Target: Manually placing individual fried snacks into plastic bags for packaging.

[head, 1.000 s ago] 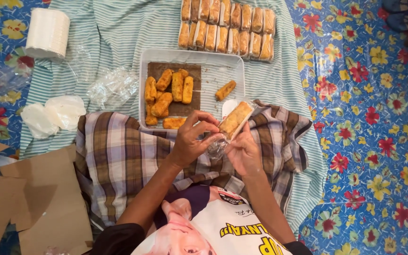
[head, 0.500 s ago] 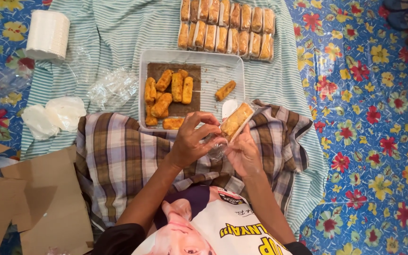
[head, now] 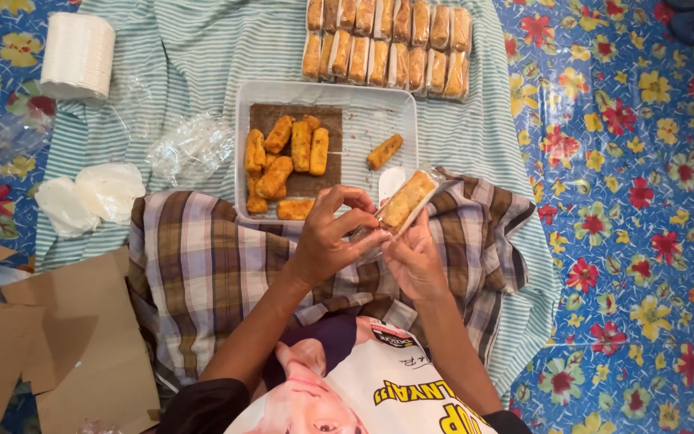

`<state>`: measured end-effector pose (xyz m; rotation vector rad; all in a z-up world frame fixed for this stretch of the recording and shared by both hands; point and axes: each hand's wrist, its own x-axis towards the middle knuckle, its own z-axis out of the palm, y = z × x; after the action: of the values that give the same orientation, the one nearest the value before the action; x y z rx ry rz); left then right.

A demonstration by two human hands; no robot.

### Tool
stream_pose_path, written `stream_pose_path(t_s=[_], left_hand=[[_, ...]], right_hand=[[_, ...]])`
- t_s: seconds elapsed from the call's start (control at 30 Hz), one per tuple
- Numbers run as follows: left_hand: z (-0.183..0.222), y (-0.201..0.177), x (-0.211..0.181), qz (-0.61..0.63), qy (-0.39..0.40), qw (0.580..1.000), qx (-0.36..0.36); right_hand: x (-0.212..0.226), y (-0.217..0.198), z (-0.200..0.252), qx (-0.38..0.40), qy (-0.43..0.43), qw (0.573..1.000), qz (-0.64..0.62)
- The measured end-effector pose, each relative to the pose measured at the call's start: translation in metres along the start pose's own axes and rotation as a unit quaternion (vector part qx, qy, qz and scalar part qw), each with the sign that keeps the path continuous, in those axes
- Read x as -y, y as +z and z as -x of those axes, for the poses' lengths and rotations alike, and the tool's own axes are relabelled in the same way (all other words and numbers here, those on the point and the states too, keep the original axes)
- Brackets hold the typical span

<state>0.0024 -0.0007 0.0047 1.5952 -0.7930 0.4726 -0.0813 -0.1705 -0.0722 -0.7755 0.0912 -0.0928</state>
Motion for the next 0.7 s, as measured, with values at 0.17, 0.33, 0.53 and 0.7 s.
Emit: stream_pose_path(t_s=[0.17,0.33,0.53,0.7], left_hand=[[-0.008,-0.008,-0.004,-0.014,0.021,1.000,0.018],[-0.005,-0.010,-0.004,-0.041,0.044,0.998,0.029],[-0.003,-0.011,-0.012,-0.077,0.081,0.994,0.018],[-0.005,-0.017,-0.027,-0.081,0.066,0.993,0.051]], right_hand=[[0.000,0.014,-0.003,-0.009,-0.012,1.000,-0.009],[-0.001,0.022,-0.003,-0.014,-0.022,1.000,-0.011],[-0.004,0.011,-0.003,-0.046,-0.028,0.998,-0.019],[-0.008,0.001,-0.002,-0.083,-0.027,0.996,-0.006]])
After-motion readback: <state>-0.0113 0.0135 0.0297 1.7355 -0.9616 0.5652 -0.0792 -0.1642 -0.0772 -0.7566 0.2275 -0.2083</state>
